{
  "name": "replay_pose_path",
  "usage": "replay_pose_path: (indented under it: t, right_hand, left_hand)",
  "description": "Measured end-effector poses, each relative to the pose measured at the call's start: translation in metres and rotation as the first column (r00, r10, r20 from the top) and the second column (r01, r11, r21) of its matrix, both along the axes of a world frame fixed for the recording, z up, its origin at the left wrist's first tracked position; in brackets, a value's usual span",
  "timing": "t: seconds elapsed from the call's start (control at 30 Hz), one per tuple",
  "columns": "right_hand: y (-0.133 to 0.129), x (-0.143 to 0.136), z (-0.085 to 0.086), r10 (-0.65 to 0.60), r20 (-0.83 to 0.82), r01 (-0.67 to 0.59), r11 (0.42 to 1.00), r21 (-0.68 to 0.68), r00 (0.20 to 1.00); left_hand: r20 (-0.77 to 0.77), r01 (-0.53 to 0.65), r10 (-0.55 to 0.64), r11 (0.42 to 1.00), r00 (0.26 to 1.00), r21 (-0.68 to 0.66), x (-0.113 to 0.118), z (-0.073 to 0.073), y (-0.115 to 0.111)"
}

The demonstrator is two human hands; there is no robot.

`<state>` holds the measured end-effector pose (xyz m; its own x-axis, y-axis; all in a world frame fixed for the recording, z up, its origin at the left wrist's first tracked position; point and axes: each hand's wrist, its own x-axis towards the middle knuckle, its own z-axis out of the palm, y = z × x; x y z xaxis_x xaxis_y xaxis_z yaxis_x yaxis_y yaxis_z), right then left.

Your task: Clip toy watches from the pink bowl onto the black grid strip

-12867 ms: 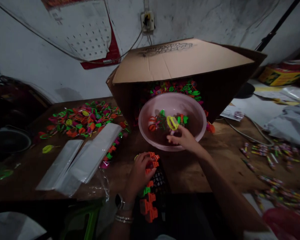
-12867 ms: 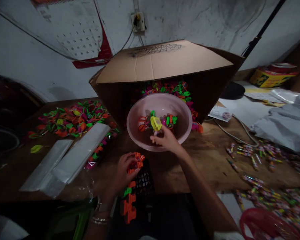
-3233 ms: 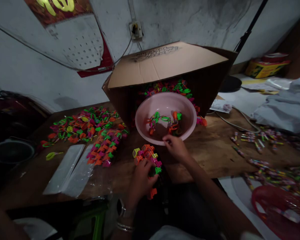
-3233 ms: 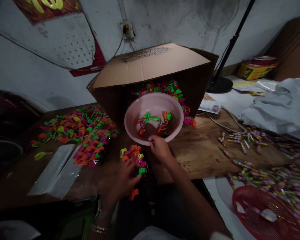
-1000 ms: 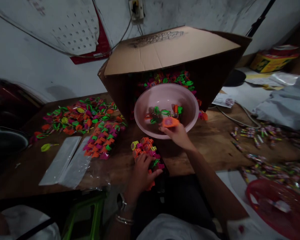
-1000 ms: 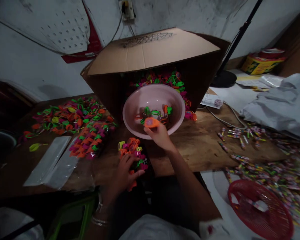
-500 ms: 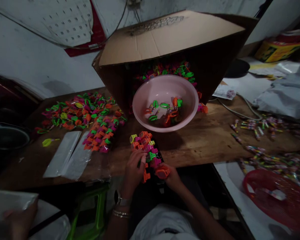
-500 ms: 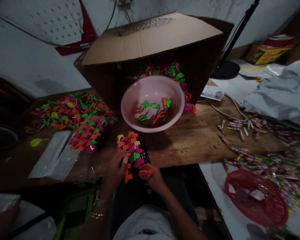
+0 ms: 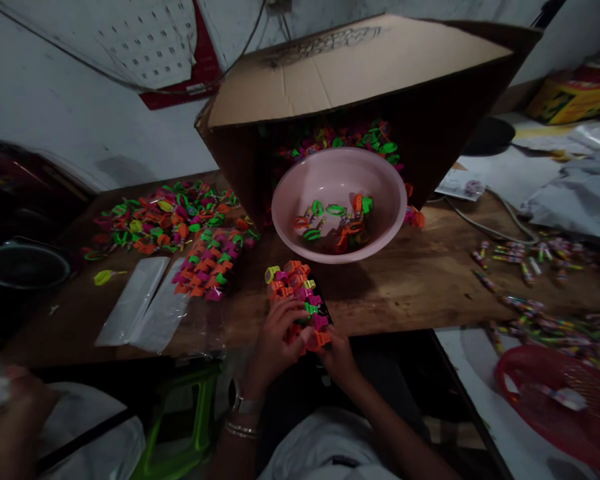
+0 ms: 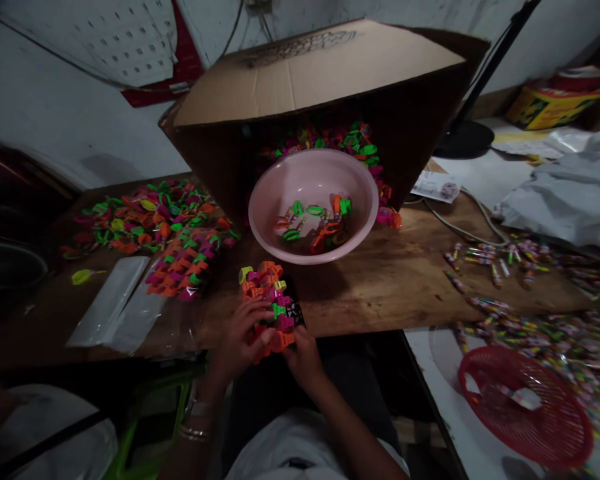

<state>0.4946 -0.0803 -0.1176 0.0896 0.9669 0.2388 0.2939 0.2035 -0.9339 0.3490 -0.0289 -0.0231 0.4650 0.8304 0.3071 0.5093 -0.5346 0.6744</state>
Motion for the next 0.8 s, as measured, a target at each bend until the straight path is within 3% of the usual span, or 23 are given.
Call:
replay_pose_path:
  t: [0.1,0.17,0.27,0.37,0.43,0.53,0.63,0.7,0.8]
  right_hand:
    - [0.0,-0.012,-0.009,-0.056,0.084,0.048,0.995,0.087,0.995]
    - [-0.002,-0.021,-0.013,-0.135,0.146,0.12,0.987,0.108,0.98]
    - [-0.005,-0.02,-0.011,-0.133,0.167,0.132,0.991,0.018,0.977]
    - [-0.001,0.011,0.01,0.061,0.137,-0.042,0.99,-0.137,0.989]
    - [0.014,0.044,0.037,0.081,0.168,-0.055,0.986,-0.155,0.983]
    - [0.067,0.087,0.085,-0.118,0.332,0.124,0.992,0.003,0.936]
    - [0.147,0.101,0.118,-0.028,0.62,0.054,0.998,-0.024,0.784]
    - [0.198,0.094,0.124,0.118,0.767,0.049,0.98,-0.192,0.631]
    - [0.247,0.076,0.115,0.169,0.803,0.06,0.967,-0.246,0.572]
  left_hand:
    - [-0.106,0.085,-0.089,0.996,0.99,-0.038,0.0,0.003,-0.004]
    - [-0.147,0.069,-0.074,0.997,0.986,-0.036,0.002,0.003,-0.006]
    - [-0.152,0.016,-0.019,1.0,0.988,-0.025,0.005,0.002,-0.006]
    - [-0.14,-0.002,-0.001,1.0,0.99,-0.021,0.007,-0.001,-0.005]
    - [-0.13,-0.007,0.005,1.0,0.992,-0.016,0.007,-0.004,-0.006]
    - [-0.108,-0.021,0.02,1.0,0.994,-0.004,0.009,-0.006,-0.006]
    - [-0.096,-0.035,0.034,0.999,0.995,-0.011,0.012,-0.006,-0.007]
    - [-0.089,-0.037,0.035,0.999,0.995,-0.025,0.013,-0.003,-0.01]
    - [-0.036,-0.069,0.068,0.997,0.997,-0.046,0.011,0.002,-0.023]
